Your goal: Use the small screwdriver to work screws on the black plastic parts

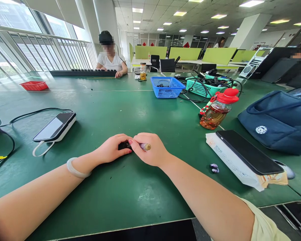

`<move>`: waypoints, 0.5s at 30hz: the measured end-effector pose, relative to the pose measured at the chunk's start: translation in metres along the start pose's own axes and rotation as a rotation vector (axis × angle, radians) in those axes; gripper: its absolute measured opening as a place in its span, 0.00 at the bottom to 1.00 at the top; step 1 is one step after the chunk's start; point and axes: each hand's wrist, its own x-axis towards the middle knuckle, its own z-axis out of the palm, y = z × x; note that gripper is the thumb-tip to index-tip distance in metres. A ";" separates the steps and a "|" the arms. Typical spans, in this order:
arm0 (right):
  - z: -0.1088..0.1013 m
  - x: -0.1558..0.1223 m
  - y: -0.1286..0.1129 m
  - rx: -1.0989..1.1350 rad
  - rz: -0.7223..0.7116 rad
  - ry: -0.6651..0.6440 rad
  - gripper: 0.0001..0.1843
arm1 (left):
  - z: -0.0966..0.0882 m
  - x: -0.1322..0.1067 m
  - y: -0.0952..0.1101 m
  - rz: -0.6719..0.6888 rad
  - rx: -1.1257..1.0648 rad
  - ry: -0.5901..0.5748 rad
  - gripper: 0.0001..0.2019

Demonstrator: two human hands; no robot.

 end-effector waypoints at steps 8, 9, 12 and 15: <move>0.000 -0.001 0.000 0.006 0.001 0.004 0.23 | 0.001 0.000 0.000 0.002 -0.006 0.004 0.14; 0.000 -0.001 0.001 0.005 -0.002 0.008 0.23 | 0.001 0.000 0.000 0.001 -0.006 0.003 0.14; 0.001 0.000 0.001 0.004 -0.014 0.014 0.23 | 0.000 0.000 0.001 -0.002 -0.006 0.004 0.14; 0.001 0.000 0.001 0.005 -0.012 0.009 0.23 | -0.001 0.000 0.001 -0.004 -0.003 0.006 0.15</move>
